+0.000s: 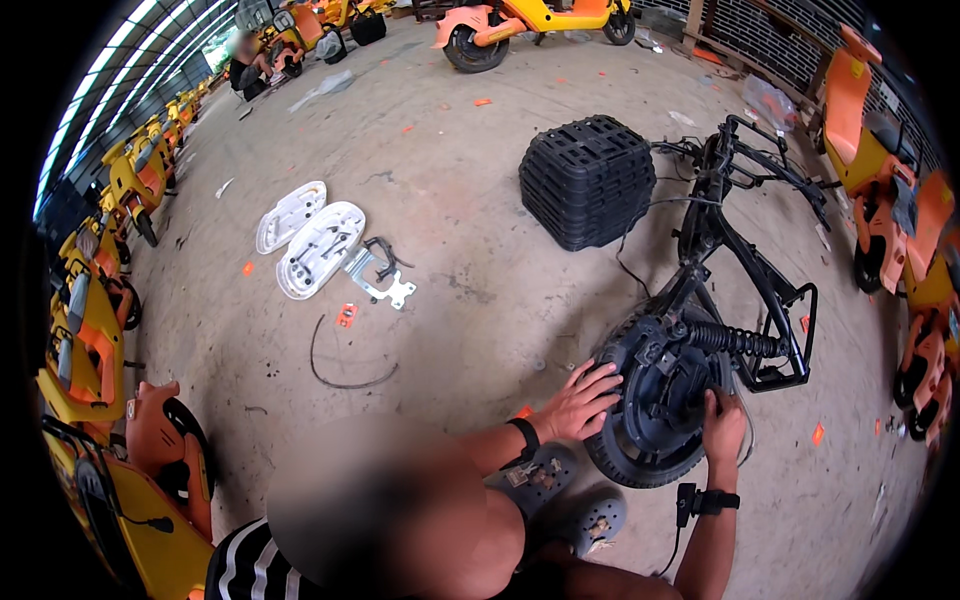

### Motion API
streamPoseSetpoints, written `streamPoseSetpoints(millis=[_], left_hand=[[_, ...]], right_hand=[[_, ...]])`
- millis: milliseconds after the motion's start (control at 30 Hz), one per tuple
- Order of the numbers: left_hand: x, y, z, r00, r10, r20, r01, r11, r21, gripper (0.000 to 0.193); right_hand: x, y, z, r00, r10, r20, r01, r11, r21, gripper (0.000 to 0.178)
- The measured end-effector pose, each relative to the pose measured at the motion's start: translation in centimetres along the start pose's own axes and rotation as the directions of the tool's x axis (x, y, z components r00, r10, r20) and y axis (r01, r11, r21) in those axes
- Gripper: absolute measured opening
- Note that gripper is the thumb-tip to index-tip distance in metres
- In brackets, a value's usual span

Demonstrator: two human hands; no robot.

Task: The person is assembling the rear wheel of an electric scooter. They insert a bolt into the hub, tighten it by hand, and then use a ratchet wrench to secure it. The person also handles a black plastic cover and a spring assembly near the wheel.

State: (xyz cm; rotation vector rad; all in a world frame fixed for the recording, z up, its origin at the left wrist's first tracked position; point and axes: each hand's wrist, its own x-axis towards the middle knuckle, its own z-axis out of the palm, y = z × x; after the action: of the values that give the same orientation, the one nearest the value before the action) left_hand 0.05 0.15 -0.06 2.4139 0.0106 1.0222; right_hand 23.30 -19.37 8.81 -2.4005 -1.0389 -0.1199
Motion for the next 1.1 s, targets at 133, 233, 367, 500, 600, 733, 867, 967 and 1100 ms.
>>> streamPoseSetpoints(millis=[133, 233, 367, 500, 600, 733, 867, 967, 1100], left_hand=[[-0.3, -0.1, -0.4, 1.0, -0.002, -0.001, 0.002, 1.0, 0.0, 0.031], [-0.4, -0.2, -0.4, 1.0, 0.003, 0.01, -0.003, 1.0, 0.003, 0.03], [0.3, 0.1, 0.4, 1.0, 0.025, -0.02, -0.025, 1.0, -0.009, 0.029], [0.2, 0.2, -0.4, 0.999, -0.023, 0.032, 0.022, 0.999, 0.047, 0.03], [1.2, -1.5, -0.4, 1.0, 0.026, 0.009, -0.027, 0.994, 0.101, 0.034], [-0.4, 0.2, 0.6, 0.999, -0.009, 0.038, 0.006, 0.997, 0.083, 0.035], [0.2, 0.2, 0.6, 0.999, 0.004, 0.036, -0.006, 0.997, 0.081, 0.035], [0.3, 0.0, 0.7, 1.0, 0.009, 0.022, -0.01, 0.997, 0.081, 0.035], [0.3, -0.3, 0.4, 1.0, 0.008, 0.027, -0.01, 0.996, 0.089, 0.034]], right_hand=[[-0.2, -0.7, 0.3, 0.999, 0.046, 0.022, -0.047, 0.998, 0.029, 0.03], [-0.3, 0.1, 0.2, 0.998, 0.033, 0.05, -0.033, 0.999, 0.007, 0.03], [-0.7, 1.0, -0.7, 0.991, 0.065, 0.12, -0.065, 0.998, 0.0, 0.031], [0.1, -1.0, -1.6, 0.988, 0.046, 0.151, -0.05, 0.999, 0.019, 0.035], [1.7, -1.8, -1.2, 0.993, 0.075, 0.095, -0.072, 0.997, -0.032, 0.045], [-0.6, -1.7, -1.9, 0.982, 0.156, 0.102, -0.145, 0.983, -0.111, 0.052], [-0.7, -1.0, -0.9, 0.989, 0.15, 0.018, -0.149, 0.988, -0.03, 0.046], [-0.7, -0.8, -0.5, 0.993, 0.113, -0.032, -0.109, 0.989, 0.099, 0.044], [-0.8, -1.2, -0.8, 0.998, 0.065, 0.02, -0.067, 0.991, 0.116, 0.036]])
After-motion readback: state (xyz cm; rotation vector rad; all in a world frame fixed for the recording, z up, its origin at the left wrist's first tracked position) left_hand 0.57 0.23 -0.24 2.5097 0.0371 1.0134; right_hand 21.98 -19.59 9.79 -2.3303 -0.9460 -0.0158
